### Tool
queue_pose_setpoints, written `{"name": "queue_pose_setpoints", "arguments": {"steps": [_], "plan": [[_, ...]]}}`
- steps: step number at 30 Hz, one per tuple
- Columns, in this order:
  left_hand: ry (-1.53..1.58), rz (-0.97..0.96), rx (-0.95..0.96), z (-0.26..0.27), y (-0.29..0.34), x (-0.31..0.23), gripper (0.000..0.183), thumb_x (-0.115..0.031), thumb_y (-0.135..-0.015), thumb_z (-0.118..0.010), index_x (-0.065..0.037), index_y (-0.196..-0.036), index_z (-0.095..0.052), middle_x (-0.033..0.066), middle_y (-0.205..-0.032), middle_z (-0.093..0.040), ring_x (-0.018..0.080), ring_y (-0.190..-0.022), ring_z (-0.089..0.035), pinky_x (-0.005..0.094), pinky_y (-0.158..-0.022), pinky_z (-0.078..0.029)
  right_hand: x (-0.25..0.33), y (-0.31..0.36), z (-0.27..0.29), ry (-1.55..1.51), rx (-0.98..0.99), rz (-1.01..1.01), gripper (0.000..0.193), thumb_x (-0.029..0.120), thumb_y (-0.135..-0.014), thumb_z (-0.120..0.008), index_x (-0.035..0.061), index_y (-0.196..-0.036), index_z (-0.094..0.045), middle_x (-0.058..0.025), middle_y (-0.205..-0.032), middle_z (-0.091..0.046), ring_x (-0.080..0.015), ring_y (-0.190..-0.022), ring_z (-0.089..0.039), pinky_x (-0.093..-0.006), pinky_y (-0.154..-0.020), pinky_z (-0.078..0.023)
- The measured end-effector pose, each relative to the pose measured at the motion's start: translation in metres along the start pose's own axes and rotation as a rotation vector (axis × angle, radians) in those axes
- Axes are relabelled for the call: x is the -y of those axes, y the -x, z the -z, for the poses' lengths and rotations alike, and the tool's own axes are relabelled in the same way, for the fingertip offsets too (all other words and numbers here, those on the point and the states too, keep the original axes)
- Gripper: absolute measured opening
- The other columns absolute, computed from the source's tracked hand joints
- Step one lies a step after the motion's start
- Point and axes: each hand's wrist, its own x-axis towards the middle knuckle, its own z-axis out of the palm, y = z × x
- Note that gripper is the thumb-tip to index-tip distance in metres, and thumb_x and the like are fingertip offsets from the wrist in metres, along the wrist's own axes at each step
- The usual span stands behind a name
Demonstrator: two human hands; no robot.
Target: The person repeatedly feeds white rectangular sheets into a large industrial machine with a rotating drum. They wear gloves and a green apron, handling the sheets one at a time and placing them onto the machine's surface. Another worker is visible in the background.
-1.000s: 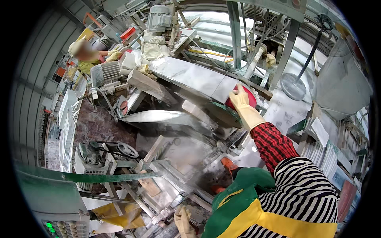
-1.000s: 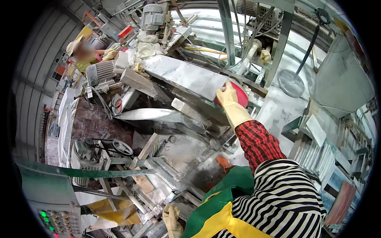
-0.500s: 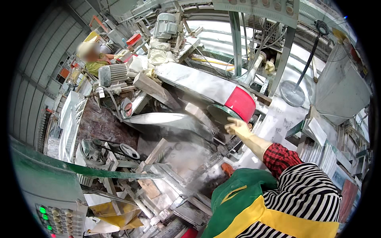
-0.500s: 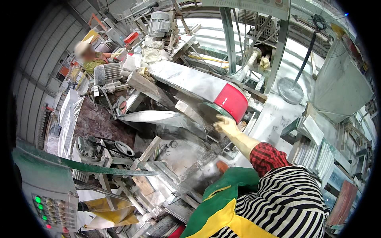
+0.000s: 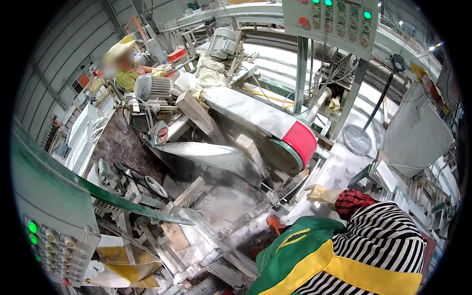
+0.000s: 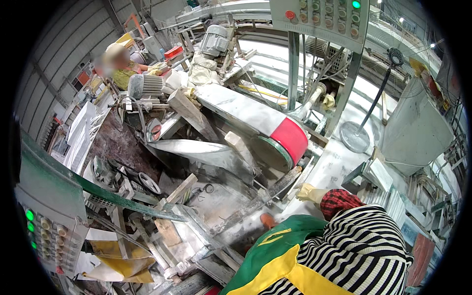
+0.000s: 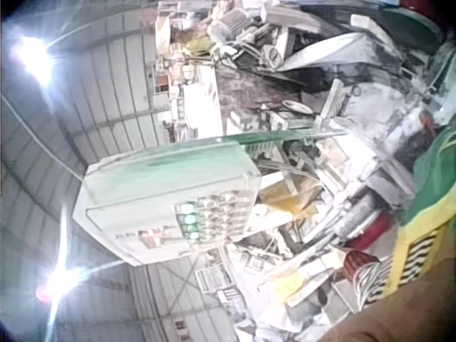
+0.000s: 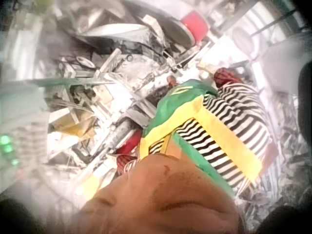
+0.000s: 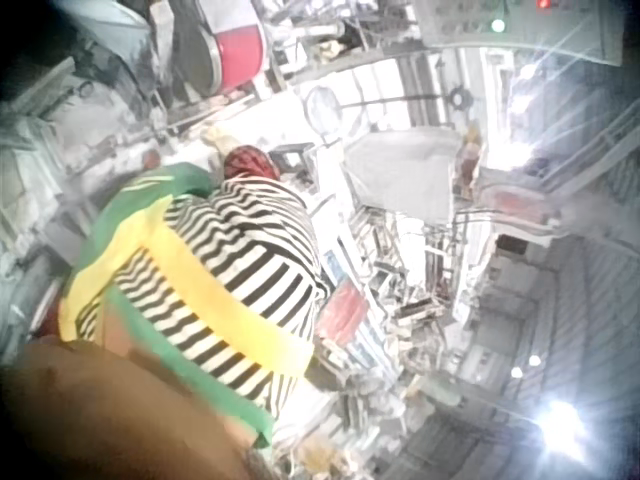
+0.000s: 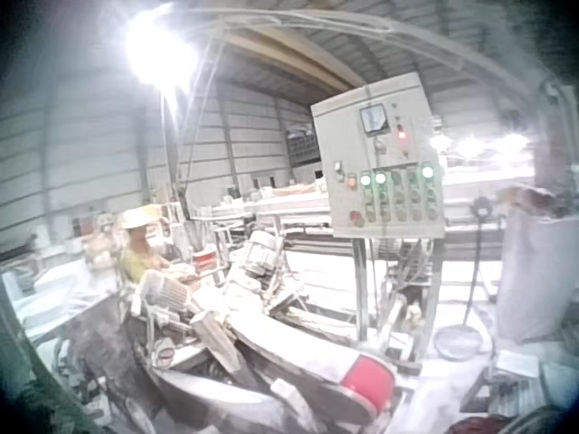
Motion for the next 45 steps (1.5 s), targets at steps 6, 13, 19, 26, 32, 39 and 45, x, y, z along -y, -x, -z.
{"name": "queue_pose_setpoints", "arguments": {"steps": [6,13,19,26,32,39,45], "plan": [[-0.008,0.035,-0.035,0.006,0.002,0.008,0.039,-0.026,-0.090,-0.071,0.004,-0.112,-0.062,0.0165,-0.100,-0.069,0.0241,-0.084,-0.065,0.0323,-0.073,-0.054,0.033,-0.035,-0.043,0.157,-0.067,0.063,0.059,0.024,-0.076,-0.067,0.0057,-0.132,-0.059,-0.0147,-0.111,-0.070,-0.0211,-0.087,-0.070,-0.0340,-0.076,-0.056],[0.013,0.062,-0.075,0.022,0.010,0.003,0.040,-0.028,-0.089,-0.072,0.005,-0.109,-0.063,0.0183,-0.101,-0.069,0.0264,-0.085,-0.066,0.0336,-0.074,-0.055,0.037,-0.028,-0.100,-0.062,0.127,0.131,0.052,0.022,-0.083,-0.061,0.0072,-0.133,-0.058,-0.0132,-0.099,-0.072,-0.0204,-0.081,-0.070,-0.0352,-0.073,-0.056],[0.154,0.093,-0.207,0.050,0.036,-0.006,0.041,-0.030,-0.089,-0.073,0.006,-0.106,-0.064,0.0198,-0.101,-0.069,0.0283,-0.087,-0.066,0.0348,-0.076,-0.055,0.074,-0.018,-0.128,0.096,0.315,0.220,0.053,0.025,-0.084,-0.057,0.0148,-0.136,-0.055,-0.0132,-0.100,-0.072,-0.0229,-0.089,-0.068,-0.0371,-0.080,-0.054],[1.027,-0.268,0.148,0.111,0.052,-0.185,0.048,-0.010,-0.088,-0.070,0.000,-0.131,-0.052,0.0147,-0.119,-0.058,0.0250,-0.104,-0.057,0.0334,-0.090,-0.048,0.118,-0.037,-0.179,-0.350,0.546,0.359,0.049,0.028,-0.093,-0.062,0.0064,-0.135,-0.053,-0.0080,-0.098,-0.070,-0.0163,-0.082,-0.065,-0.0294,-0.072,-0.053],[1.104,-1.004,0.304,0.186,0.077,-0.325,0.079,-0.008,-0.079,-0.077,0.002,-0.146,-0.036,0.0263,-0.151,-0.033,0.0372,-0.140,-0.035,0.0451,-0.116,-0.027,0.212,0.020,-0.174,-0.372,0.209,0.712,0.068,0.026,-0.090,-0.068,0.0056,-0.148,-0.038,-0.0125,-0.122,-0.061,-0.0174,-0.103,-0.060,-0.0323,-0.086,-0.051],[1.519,-0.243,1.529,0.228,0.070,-0.371,0.054,-0.036,-0.098,-0.059,0.000,-0.137,-0.048,0.0133,-0.129,-0.057,0.0229,-0.110,-0.059,0.0341,-0.092,-0.049,0.230,0.049,-0.071,-0.865,0.303,0.411,0.068,0.008,-0.088,-0.068,0.0073,-0.148,-0.036,-0.0092,-0.137,-0.054,-0.0181,-0.119,-0.056,-0.0344,-0.100,-0.046],[1.615,-0.227,1.559,0.203,0.077,-0.374,0.042,-0.038,-0.097,-0.062,-0.003,-0.120,-0.061,0.0062,-0.109,-0.067,0.0142,-0.093,-0.064,0.0275,-0.075,-0.052,0.230,0.070,-0.058,-0.402,0.195,0.570,0.088,0.012,-0.083,-0.076,0.0110,-0.154,-0.025,-0.0014,-0.085,-0.057,-0.0074,-0.068,-0.051,-0.0237,-0.058,-0.044]]}}
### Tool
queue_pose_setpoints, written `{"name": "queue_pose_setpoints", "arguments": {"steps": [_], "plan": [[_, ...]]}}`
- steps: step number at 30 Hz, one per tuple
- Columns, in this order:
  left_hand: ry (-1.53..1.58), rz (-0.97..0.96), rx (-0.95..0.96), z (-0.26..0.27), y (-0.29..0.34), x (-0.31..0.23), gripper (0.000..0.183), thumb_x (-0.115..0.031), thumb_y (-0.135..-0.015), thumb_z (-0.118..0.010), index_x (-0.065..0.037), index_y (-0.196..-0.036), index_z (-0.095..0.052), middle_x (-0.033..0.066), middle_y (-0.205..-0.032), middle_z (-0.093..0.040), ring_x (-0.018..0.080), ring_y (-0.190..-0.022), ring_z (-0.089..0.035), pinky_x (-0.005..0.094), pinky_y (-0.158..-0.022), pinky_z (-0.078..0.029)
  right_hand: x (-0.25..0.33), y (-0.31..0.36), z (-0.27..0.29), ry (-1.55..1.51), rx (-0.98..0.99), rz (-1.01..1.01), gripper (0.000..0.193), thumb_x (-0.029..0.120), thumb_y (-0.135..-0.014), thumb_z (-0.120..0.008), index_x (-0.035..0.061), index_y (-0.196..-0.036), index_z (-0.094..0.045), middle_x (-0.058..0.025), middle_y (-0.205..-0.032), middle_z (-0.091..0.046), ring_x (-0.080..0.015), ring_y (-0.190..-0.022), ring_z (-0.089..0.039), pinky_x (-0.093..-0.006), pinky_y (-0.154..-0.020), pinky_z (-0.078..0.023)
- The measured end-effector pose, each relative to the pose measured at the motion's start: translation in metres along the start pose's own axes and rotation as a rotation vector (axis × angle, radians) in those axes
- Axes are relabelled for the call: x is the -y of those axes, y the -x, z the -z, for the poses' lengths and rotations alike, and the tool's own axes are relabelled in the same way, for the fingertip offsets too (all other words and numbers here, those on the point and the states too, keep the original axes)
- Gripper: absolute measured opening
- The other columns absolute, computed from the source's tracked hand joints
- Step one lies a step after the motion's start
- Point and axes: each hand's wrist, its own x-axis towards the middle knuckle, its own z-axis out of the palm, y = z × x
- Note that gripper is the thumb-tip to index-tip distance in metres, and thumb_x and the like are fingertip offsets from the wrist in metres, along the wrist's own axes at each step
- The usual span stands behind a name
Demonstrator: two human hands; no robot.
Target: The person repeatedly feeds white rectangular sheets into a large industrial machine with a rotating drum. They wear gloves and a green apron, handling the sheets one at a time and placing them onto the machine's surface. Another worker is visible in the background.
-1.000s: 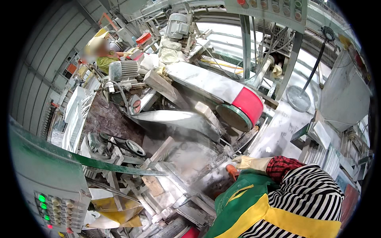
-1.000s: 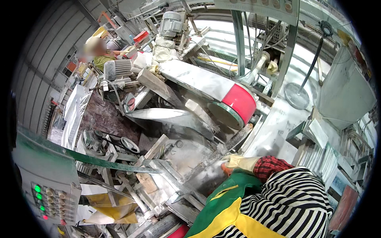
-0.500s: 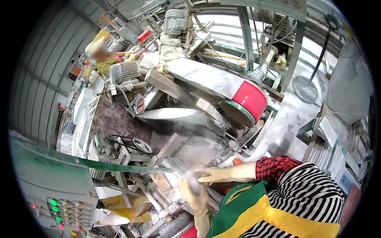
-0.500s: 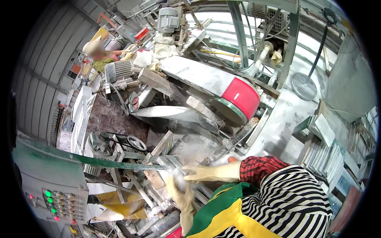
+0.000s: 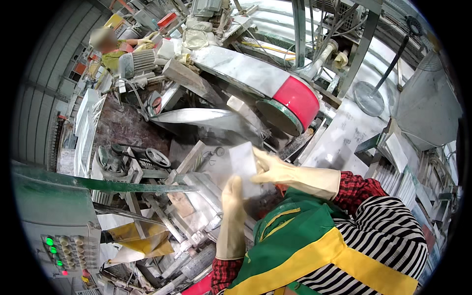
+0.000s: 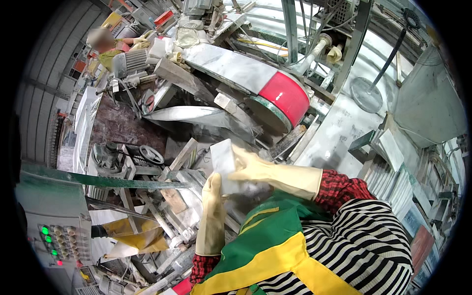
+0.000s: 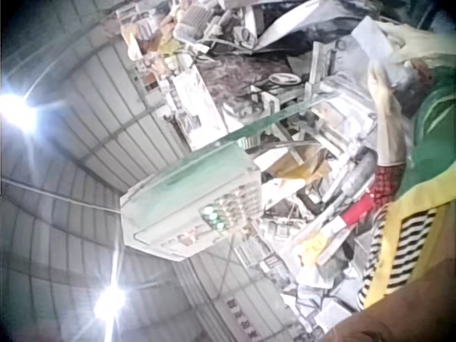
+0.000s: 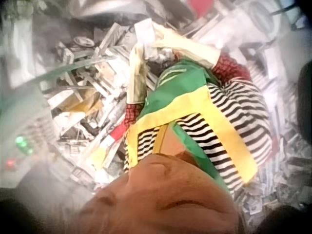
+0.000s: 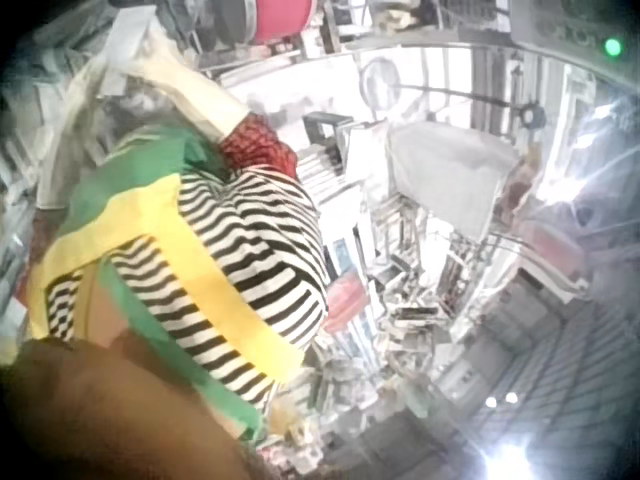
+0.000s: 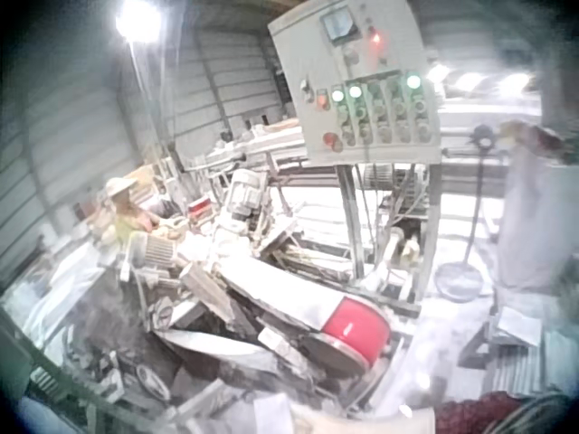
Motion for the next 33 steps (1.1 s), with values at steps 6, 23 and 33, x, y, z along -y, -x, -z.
{"name": "queue_pose_setpoints", "arguments": {"steps": [6,23,33], "plan": [[-0.143,0.029,-0.126,-0.011,0.010,-0.001,0.042,-0.040,-0.095,-0.065,-0.005,-0.118,-0.063,0.0013,-0.103,-0.066,0.0093,-0.085,-0.061,0.0224,-0.064,-0.046,-0.022,-0.040,0.029,-0.132,-0.287,0.014,0.071,0.029,-0.083,-0.077,0.0079,-0.143,-0.048,-0.0062,-0.090,-0.069,-0.0108,-0.076,-0.062,-0.0280,-0.067,-0.052],[-0.335,-0.118,0.093,0.008,-0.005,-0.012,0.036,-0.030,-0.095,-0.065,-0.001,-0.115,-0.064,0.0024,-0.102,-0.068,0.0102,-0.091,-0.061,0.0250,-0.080,-0.047,-0.006,0.015,0.009,-0.319,0.123,-0.208,0.051,0.019,-0.091,-0.067,0.0111,-0.139,-0.054,0.0002,-0.090,-0.065,-0.0074,-0.069,-0.056,-0.0212,-0.055,-0.045],[-0.315,-0.065,-0.111,0.014,-0.032,0.006,0.039,-0.032,-0.097,-0.059,0.004,-0.111,-0.063,0.0099,-0.103,-0.068,0.0163,-0.091,-0.062,0.0284,-0.080,-0.049,-0.017,0.029,0.005,-0.433,0.066,-0.218,0.055,0.016,-0.091,-0.067,0.0089,-0.142,-0.050,0.0020,-0.093,-0.064,-0.0041,-0.073,-0.055,-0.0209,-0.060,-0.048]]}}
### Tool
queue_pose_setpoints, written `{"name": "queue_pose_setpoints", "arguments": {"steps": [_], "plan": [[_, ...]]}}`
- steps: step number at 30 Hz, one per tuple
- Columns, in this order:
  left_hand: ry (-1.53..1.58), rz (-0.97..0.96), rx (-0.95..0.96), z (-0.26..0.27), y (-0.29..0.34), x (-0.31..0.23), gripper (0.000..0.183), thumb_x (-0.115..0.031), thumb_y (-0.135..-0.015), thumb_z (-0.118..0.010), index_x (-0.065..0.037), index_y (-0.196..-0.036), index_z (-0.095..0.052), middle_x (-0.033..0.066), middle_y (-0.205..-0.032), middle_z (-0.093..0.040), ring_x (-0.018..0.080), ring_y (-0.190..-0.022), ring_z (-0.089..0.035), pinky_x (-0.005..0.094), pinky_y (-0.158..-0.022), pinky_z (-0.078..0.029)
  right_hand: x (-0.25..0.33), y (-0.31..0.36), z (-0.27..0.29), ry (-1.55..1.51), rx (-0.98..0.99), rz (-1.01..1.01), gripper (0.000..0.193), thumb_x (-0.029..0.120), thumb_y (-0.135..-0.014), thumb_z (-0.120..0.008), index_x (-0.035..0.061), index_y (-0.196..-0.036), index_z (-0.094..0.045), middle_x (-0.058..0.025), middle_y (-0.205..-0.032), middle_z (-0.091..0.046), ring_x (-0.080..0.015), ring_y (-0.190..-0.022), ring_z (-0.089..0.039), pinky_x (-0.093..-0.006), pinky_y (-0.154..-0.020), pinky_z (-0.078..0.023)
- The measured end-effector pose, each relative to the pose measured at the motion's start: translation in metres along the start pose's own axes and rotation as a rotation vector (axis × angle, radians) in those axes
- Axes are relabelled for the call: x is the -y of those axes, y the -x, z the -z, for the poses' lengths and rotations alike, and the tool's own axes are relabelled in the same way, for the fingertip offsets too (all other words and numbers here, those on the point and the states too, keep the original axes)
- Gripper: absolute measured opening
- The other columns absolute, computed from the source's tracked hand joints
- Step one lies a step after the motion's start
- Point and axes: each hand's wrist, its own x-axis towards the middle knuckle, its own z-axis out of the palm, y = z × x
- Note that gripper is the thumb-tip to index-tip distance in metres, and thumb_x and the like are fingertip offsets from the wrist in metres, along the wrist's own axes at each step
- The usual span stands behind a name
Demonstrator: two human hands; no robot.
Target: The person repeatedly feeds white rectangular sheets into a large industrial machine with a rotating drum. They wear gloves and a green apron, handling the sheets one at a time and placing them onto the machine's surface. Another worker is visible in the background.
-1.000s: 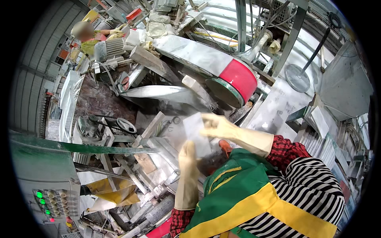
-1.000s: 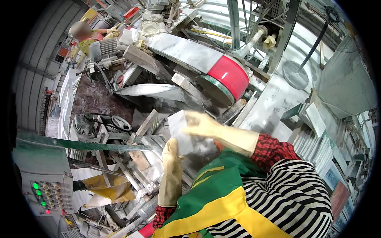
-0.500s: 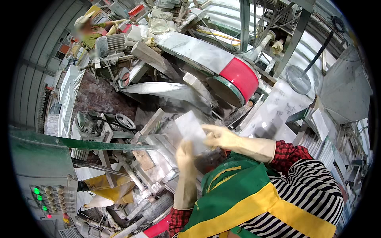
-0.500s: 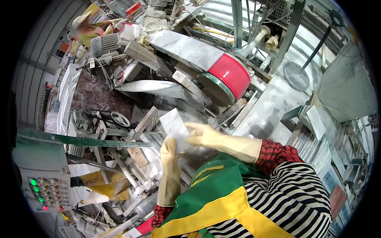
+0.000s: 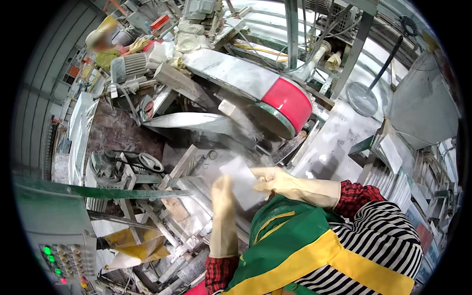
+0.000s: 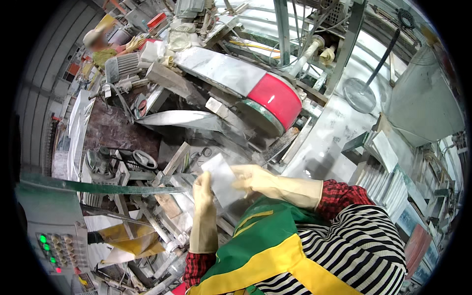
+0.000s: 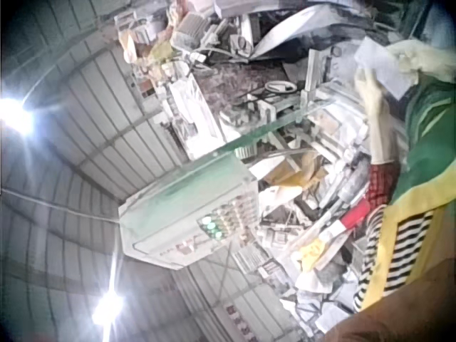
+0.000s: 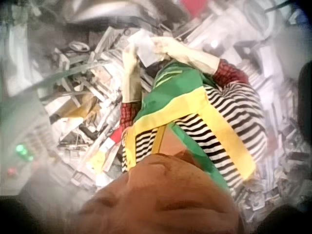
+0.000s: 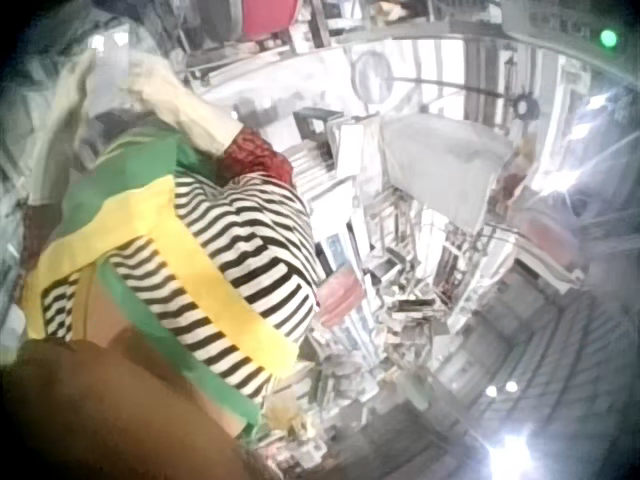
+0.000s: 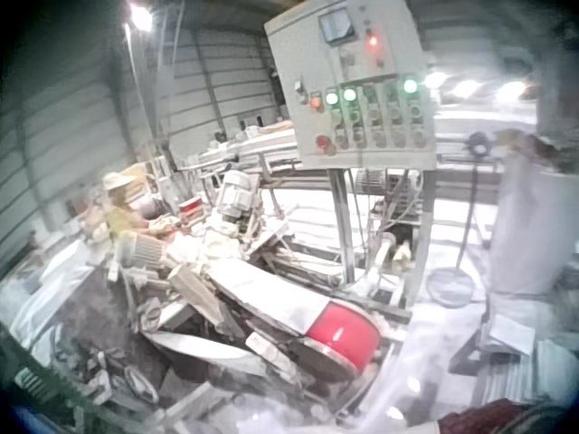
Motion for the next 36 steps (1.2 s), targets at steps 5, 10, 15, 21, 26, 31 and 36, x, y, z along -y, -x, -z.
{"name": "queue_pose_setpoints", "arguments": {"steps": [5,10,15,21,26,31,36], "plan": [[-0.223,0.036,0.337,-0.001,0.032,0.007,0.051,-0.029,-0.092,-0.069,0.004,-0.128,-0.056,0.0147,-0.118,-0.065,0.0180,-0.099,-0.065,0.0311,-0.089,-0.051,-0.001,-0.044,0.052,-0.033,-0.375,0.297,0.058,0.009,-0.088,-0.066,0.0085,-0.143,-0.047,0.0005,-0.086,-0.064,-0.0061,-0.067,-0.056,-0.0214,-0.058,-0.046],[-0.033,0.212,-0.076,0.065,0.051,0.031,0.052,-0.025,-0.088,-0.074,0.002,-0.128,-0.058,0.0059,-0.095,-0.069,0.0110,-0.084,-0.063,0.0246,-0.074,-0.049,0.043,-0.089,0.122,0.220,-0.912,0.466,0.050,0.002,-0.083,-0.061,0.0049,-0.131,-0.050,-0.0031,-0.085,-0.066,-0.0094,-0.068,-0.060,-0.0248,-0.060,-0.049],[0.064,0.291,-0.481,0.153,0.104,0.081,0.041,-0.025,-0.091,-0.072,-0.004,-0.122,-0.059,0.0046,-0.103,-0.067,0.0091,-0.082,-0.063,0.0191,-0.064,-0.049,0.047,-0.136,0.191,0.300,-1.143,0.433,0.054,0.011,-0.073,-0.067,0.0099,-0.125,-0.052,-0.0099,-0.074,-0.064,-0.0213,-0.066,-0.064,-0.0363,-0.064,-0.052],[0.265,0.313,-0.708,0.204,0.152,0.114,0.029,-0.028,-0.091,-0.071,-0.009,-0.113,-0.065,0.0036,-0.098,-0.070,0.0082,-0.075,-0.065,0.0169,-0.057,-0.051,0.046,-0.165,0.228,0.498,-1.197,0.393,0.053,0.011,-0.076,-0.067,0.0026,-0.125,-0.050,-0.0067,-0.073,-0.058,-0.0160,-0.062,-0.057,-0.0345,-0.052,-0.055],[0.330,0.278,-0.699,0.222,0.158,0.141,0.022,-0.026,-0.093,-0.069,-0.010,-0.108,-0.066,0.0029,-0.097,-0.070,0.0087,-0.073,-0.065,0.0179,-0.058,-0.053,0.057,-0.154,0.245,0.725,-1.057,0.024,0.056,0.019,-0.081,-0.065,-0.0014,-0.127,-0.040,-0.0161,-0.084,-0.066,-0.0273,-0.066,-0.069,-0.0395,-0.055,-0.058],[0.388,0.181,-0.667,0.215,0.148,0.137,0.018,-0.022,-0.093,-0.070,-0.009,-0.104,-0.067,0.0043,-0.090,-0.071,0.0087,-0.067,-0.064,0.0175,-0.057,-0.052,0.088,-0.143,0.222,0.672,-0.868,-0.210,0.046,0.037,-0.096,-0.051,0.0168,-0.137,-0.046,-0.0163,-0.088,-0.068,-0.0310,-0.085,-0.069,-0.0421,-0.071,-0.055],[0.246,0.114,-0.819,0.237,0.165,0.140,0.014,-0.022,-0.092,-0.070,-0.009,-0.094,-0.066,0.0033,-0.084,-0.069,0.0066,-0.067,-0.060,0.0175,-0.058,-0.046,0.073,-0.132,0.197,0.149,-0.825,0.188,0.044,0.015,-0.090,-0.065,-0.0019,-0.124,-0.044,-0.0126,-0.082,-0.068,-0.0221,-0.059,-0.064,-0.0322,-0.050,-0.054]]}}
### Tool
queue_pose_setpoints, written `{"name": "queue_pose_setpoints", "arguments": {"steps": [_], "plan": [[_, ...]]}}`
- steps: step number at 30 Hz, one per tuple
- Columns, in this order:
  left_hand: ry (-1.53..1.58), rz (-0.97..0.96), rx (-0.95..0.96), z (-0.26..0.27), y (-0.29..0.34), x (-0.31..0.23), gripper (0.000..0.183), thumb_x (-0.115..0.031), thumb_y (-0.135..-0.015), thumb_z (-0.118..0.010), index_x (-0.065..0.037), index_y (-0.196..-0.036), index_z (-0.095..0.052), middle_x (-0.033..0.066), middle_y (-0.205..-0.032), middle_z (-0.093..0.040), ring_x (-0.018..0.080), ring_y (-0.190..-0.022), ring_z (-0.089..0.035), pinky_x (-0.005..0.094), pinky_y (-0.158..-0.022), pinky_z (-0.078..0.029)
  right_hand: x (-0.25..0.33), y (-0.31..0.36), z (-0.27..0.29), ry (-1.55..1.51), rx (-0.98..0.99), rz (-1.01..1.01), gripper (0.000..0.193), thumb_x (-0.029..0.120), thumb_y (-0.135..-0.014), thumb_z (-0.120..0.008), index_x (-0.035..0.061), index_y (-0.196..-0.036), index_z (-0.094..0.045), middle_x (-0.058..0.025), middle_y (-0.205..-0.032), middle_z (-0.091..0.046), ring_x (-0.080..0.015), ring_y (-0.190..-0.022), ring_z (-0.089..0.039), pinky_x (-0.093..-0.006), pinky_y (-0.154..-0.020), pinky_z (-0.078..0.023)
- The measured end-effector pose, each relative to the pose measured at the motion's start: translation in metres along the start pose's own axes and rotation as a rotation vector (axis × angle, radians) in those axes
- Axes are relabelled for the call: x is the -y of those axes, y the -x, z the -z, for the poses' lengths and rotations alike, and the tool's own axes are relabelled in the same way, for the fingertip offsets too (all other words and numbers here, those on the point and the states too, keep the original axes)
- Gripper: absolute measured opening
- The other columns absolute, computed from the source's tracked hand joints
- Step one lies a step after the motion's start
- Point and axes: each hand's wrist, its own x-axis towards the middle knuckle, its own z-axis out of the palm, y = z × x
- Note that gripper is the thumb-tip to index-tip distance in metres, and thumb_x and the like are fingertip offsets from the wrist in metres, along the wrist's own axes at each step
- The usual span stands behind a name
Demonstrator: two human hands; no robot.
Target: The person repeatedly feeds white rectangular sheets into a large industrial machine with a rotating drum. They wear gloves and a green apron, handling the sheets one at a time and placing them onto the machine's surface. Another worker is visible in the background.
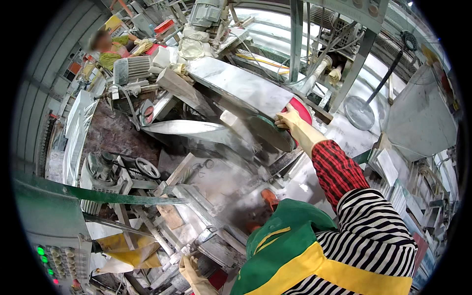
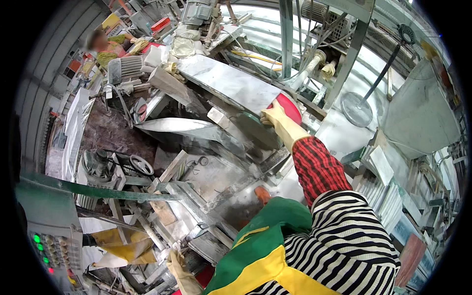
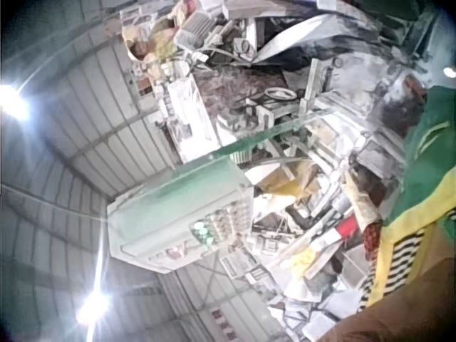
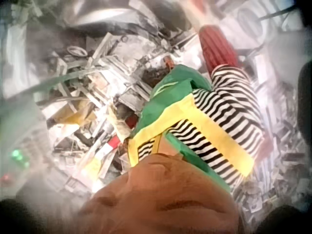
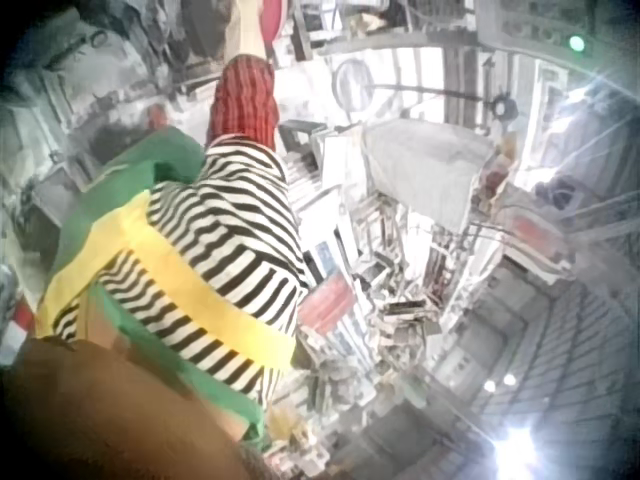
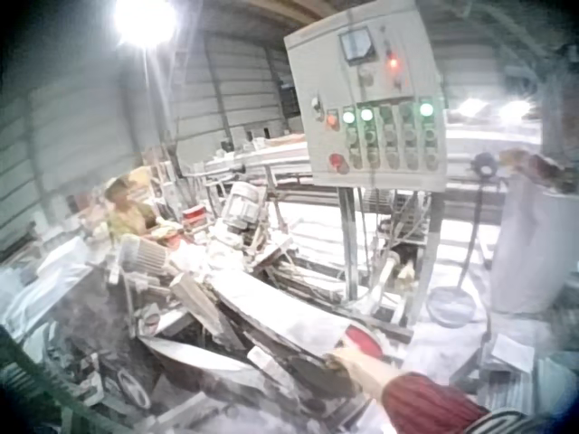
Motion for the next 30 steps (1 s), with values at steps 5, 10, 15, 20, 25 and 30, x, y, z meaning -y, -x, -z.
{"name": "queue_pose_setpoints", "arguments": {"steps": [5,10,15,20,25,30], "plan": [[-0.469,-0.428,-0.242,0.051,0.027,-0.017,0.045,-0.021,-0.092,-0.065,0.002,-0.127,-0.051,0.0134,-0.115,-0.059,0.0212,-0.105,-0.057,0.0333,-0.089,-0.047,-0.055,0.029,0.015,-0.155,-0.105,0.259,0.060,0.005,-0.091,-0.057,0.0098,-0.147,-0.038,-0.0133,-0.084,-0.066,-0.0162,-0.059,-0.059,-0.0280,-0.052,-0.048],[-1.199,-0.451,-0.553,0.131,0.053,-0.006,0.062,-0.034,-0.096,-0.056,-0.003,-0.146,-0.037,0.0275,-0.142,-0.041,0.0378,-0.132,-0.040,0.0494,-0.108,-0.033,-0.134,0.085,0.053,0.027,-0.156,0.240,0.056,0.007,-0.087,-0.057,0.0054,-0.142,-0.046,-0.0104,-0.087,-0.067,-0.0157,-0.062,-0.061,-0.0296,-0.058,-0.051],[-1.671,-0.006,-0.583,0.148,0.074,-0.051,0.060,-0.037,-0.100,-0.049,0.000,-0.145,-0.036,0.0403,-0.139,-0.036,0.0528,-0.131,-0.034,0.0600,-0.109,-0.029,-0.179,0.129,0.101,0.448,-0.043,-0.035,0.052,0.011,-0.082,-0.059,0.0047,-0.133,-0.056,-0.0102,-0.080,-0.068,-0.0172,-0.060,-0.063,-0.0318,-0.056,-0.052],[-2.028,-0.342,-0.970,0.268,-0.006,0.061,0.050,-0.037,-0.102,-0.045,0.001,-0.134,-0.055,0.0405,-0.122,-0.053,0.0538,-0.115,-0.051,0.0619,-0.099,-0.039,-0.160,0.144,0.106,0.723,0.210,-0.142,0.056,0.014,-0.082,-0.059,0.0045,-0.136,-0.053,-0.0142,-0.086,-0.072,-0.0202,-0.067,-0.070,-0.0337,-0.061,-0.057],[-1.972,-0.391,-0.940,0.265,-0.023,0.079,0.049,-0.036,-0.099,-0.050,-0.020,-0.145,-0.046,0.0401,-0.133,-0.045,0.0568,-0.118,-0.048,0.0704,-0.088,-0.042,-0.147,0.137,0.083,0.781,0.298,-0.125,0.059,0.012,-0.082,-0.059,0.0025,-0.140,-0.049,-0.0143,-0.088,-0.072,-0.0207,-0.073,-0.069,-0.0343,-0.064,-0.058],[-1.829,-0.373,-0.993,0.248,-0.017,0.070,0.048,-0.035,-0.099,-0.049,-0.016,-0.142,-0.048,0.0394,-0.132,-0.046,0.0563,-0.119,-0.047,0.0689,-0.090,-0.041,-0.152,0.143,0.031,0.413,0.405,-0.121,0.050,0.012,-0.086,-0.058,0.0007,-0.135,-0.052,-0.0140,-0.099,-0.070,-0.0231,-0.075,-0.068,-0.0358,-0.061,-0.056]]}}
